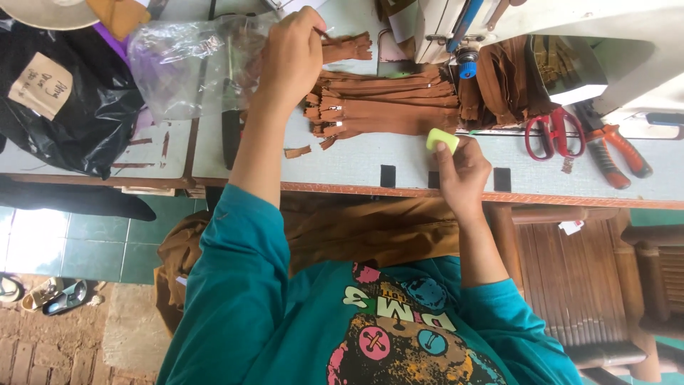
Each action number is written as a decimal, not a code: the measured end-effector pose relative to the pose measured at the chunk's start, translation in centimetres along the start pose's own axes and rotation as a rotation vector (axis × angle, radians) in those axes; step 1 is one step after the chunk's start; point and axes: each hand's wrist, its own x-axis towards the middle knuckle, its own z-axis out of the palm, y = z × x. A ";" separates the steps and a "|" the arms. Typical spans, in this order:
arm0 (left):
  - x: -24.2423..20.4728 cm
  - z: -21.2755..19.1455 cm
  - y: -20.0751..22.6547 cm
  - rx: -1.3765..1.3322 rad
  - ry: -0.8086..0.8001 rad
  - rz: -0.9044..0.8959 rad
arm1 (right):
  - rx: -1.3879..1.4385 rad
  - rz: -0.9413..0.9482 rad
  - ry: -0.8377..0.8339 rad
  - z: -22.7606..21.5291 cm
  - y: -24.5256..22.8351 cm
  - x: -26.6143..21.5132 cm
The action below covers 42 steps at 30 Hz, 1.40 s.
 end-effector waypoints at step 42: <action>-13.4 4.3 6.2 -0.524 -0.667 -0.281 | 0.721 0.430 0.154 -0.5 0.2 -2.9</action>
